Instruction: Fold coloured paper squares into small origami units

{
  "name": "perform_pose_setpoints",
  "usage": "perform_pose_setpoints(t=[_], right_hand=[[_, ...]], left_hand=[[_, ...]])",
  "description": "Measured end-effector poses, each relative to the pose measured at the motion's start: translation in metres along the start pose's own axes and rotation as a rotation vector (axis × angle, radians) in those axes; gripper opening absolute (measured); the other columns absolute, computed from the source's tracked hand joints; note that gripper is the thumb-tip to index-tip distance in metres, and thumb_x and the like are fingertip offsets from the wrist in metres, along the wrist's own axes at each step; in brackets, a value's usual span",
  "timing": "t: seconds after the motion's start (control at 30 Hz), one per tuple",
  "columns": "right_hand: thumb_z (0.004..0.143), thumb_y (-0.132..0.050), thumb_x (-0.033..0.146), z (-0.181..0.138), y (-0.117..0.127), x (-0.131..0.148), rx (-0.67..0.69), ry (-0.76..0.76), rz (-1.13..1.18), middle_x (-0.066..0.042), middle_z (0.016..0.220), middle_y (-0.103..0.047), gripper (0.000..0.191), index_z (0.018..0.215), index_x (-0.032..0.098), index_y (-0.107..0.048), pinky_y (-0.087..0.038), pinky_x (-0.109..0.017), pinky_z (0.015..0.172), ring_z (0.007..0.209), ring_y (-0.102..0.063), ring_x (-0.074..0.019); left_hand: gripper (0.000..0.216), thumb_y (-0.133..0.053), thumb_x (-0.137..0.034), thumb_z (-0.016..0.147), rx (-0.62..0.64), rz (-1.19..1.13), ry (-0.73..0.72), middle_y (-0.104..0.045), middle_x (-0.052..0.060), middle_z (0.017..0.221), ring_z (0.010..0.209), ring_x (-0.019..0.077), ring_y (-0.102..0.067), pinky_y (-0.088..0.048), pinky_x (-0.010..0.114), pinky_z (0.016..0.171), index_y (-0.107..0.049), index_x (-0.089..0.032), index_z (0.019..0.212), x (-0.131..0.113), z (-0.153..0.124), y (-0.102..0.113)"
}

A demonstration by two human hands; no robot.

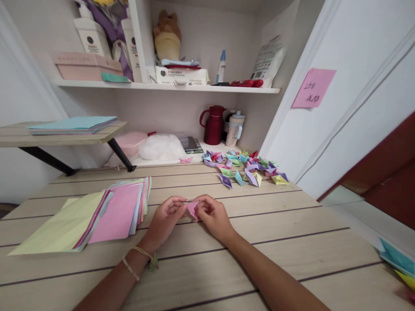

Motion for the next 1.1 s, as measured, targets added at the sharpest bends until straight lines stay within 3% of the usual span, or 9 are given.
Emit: perform_pose_setpoints(t=[0.23, 0.43, 0.63, 0.8, 0.93, 1.1], right_hand=[[0.072, -0.049, 0.012, -0.001, 0.007, 0.004, -0.117, 0.117, -0.200, -0.002, 0.069, -0.066, 0.023, 0.084, 0.016, -0.068, -0.044, -0.021, 0.054, 0.058, -0.057, -0.0120], [0.074, -0.050, 0.012, -0.001, 0.005, 0.012, -0.089, 0.126, -0.248, -0.003, 0.082, -0.069, 0.024, 0.086, 0.020, -0.069, -0.048, -0.023, 0.059, 0.072, -0.062, -0.0157], [0.074, -0.060, 0.022, -0.001, 0.004, 0.013, -0.130, 0.214, -0.312, -0.005, 0.088, -0.067, 0.024, 0.097, 0.022, -0.064, -0.049, -0.026, 0.067, 0.080, -0.061, -0.0171], [0.073, -0.061, 0.020, -0.001, 0.006, 0.014, -0.117, 0.256, -0.434, -0.004, 0.077, -0.064, 0.009, 0.078, 0.022, -0.069, -0.047, -0.027, 0.067, 0.074, -0.060, -0.0163], [0.070, -0.063, 0.018, -0.001, 0.004, 0.013, -0.062, 0.218, -0.473, -0.003, 0.076, -0.063, 0.008, 0.074, 0.021, -0.068, -0.045, -0.025, 0.063, 0.070, -0.058, -0.0145], [0.071, -0.060, 0.019, 0.000, 0.000, 0.010, 0.029, 0.125, -0.392, -0.003, 0.078, -0.063, 0.007, 0.073, 0.020, -0.067, -0.043, -0.022, 0.056, 0.068, -0.057, -0.0131]], left_hand=[[0.028, -0.066, -0.026, 0.066, 0.097, 0.045, -0.008, -0.069, 0.007, 0.081, 0.074, 0.0163, -0.062, -0.048, 0.027, 0.070, -0.062, -0.015, 0.092, 0.003, -0.001, -0.003], [0.022, -0.060, -0.028, 0.072, 0.023, 0.112, -0.051, -0.069, 0.006, 0.086, 0.080, 0.0177, -0.063, -0.047, 0.029, 0.075, -0.064, -0.017, 0.090, 0.004, 0.002, 0.003], [0.019, -0.051, -0.029, 0.079, 0.000, 0.458, -0.289, -0.066, 0.004, 0.077, 0.075, 0.0169, -0.060, -0.046, 0.029, 0.073, -0.067, -0.018, 0.080, -0.006, -0.002, 0.002], [0.018, -0.048, -0.026, 0.080, -0.049, 0.649, -0.409, -0.061, 0.003, 0.077, 0.075, 0.0156, -0.057, -0.045, 0.026, 0.067, -0.065, -0.020, 0.079, -0.012, -0.008, -0.003], [0.015, -0.050, -0.026, 0.079, -0.127, 0.590, -0.375, -0.059, 0.002, 0.078, 0.076, 0.0151, -0.055, -0.044, 0.023, 0.061, -0.062, -0.019, 0.075, -0.012, -0.008, 0.000], [0.015, -0.052, -0.028, 0.078, -0.088, 0.333, -0.234, -0.059, 0.002, 0.074, 0.072, 0.0140, -0.056, -0.045, 0.024, 0.064, -0.061, -0.016, 0.074, -0.008, -0.003, 0.004]])
Point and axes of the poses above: each hand's wrist, its own z-axis towards the middle knuckle, its own y-axis out of the back of the hand, x = y × z, the point moved 3 cm from there along z, towards the middle knuckle
